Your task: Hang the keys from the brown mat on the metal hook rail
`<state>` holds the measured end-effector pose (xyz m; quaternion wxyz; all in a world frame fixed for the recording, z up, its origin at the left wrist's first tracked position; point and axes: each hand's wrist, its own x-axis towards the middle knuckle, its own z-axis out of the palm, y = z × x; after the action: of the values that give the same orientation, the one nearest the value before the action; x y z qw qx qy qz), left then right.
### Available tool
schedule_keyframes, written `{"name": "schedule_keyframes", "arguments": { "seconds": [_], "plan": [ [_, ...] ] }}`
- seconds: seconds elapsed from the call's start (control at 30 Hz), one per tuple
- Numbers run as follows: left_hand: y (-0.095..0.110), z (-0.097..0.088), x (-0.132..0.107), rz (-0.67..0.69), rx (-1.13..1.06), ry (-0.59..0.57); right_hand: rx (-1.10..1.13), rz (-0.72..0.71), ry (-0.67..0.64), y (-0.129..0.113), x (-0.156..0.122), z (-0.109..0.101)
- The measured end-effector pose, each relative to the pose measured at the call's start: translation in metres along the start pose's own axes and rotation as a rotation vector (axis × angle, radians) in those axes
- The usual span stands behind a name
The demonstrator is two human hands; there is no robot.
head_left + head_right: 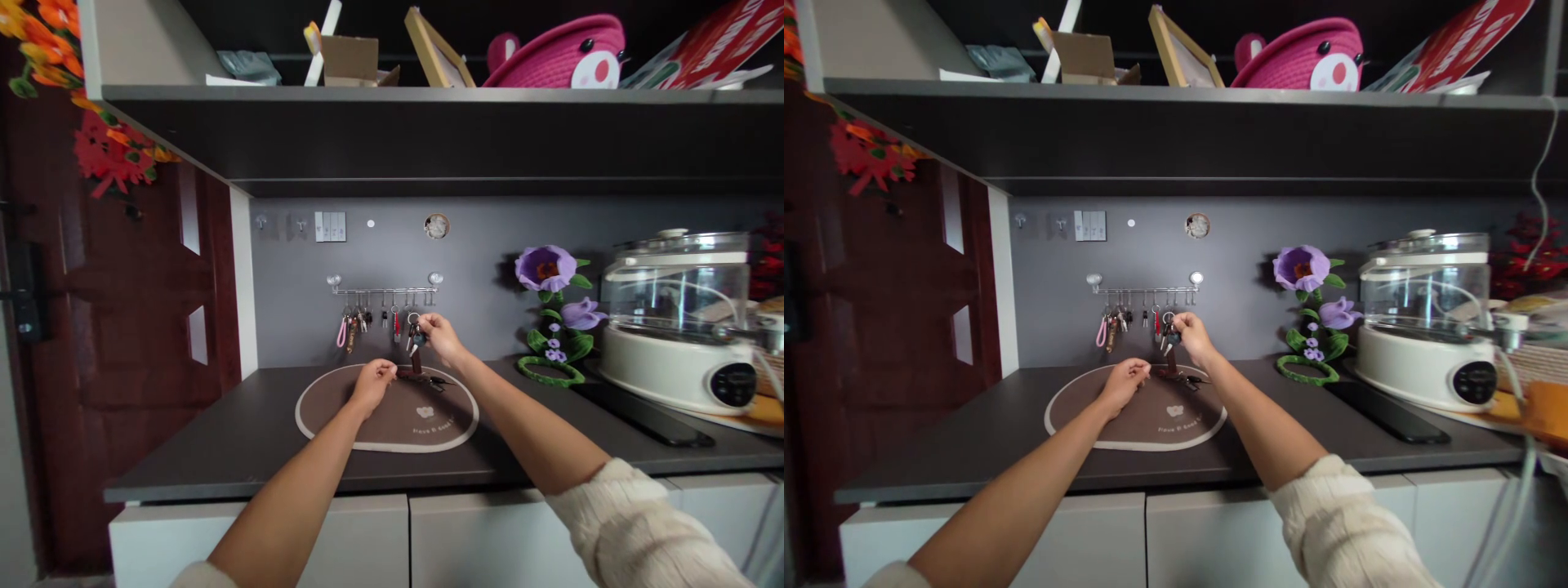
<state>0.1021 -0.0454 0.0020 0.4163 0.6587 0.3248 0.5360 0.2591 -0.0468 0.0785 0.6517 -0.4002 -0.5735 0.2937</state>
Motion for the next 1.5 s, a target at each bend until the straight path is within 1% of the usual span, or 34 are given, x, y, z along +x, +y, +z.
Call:
{"name": "schedule_keyframes", "arguments": {
  "seconds": [0.3,0.4,0.53,0.87,1.0,1.17,1.3,1.5],
  "plan": [
    [0.000,0.001,-0.001,0.003,0.007,-0.008,0.044,0.070,0.125,-0.008,0.037,-0.002],
    [0.000,0.001,-0.001,0.007,0.017,-0.011,0.042,0.087,0.164,-0.008,0.045,-0.004],
    [-0.001,0.001,-0.001,0.035,0.041,-0.027,0.064,0.122,0.181,-0.008,0.053,-0.003],
    [-0.004,0.001,0.001,0.033,0.083,-0.049,0.114,0.198,0.310,0.000,0.069,0.002],
    [-0.007,0.001,0.001,0.036,0.090,-0.055,0.137,0.212,0.326,0.004,0.072,0.004],
    [-0.005,0.001,0.000,0.040,0.095,-0.055,0.163,0.209,0.346,0.007,0.073,0.007],
    [-0.003,0.001,-0.001,0.041,0.095,-0.046,0.108,0.191,0.380,0.011,0.075,0.009],
    [-0.001,0.001,-0.001,0.026,0.098,-0.039,-0.025,0.156,0.425,0.024,0.079,0.006]
  ]
}}
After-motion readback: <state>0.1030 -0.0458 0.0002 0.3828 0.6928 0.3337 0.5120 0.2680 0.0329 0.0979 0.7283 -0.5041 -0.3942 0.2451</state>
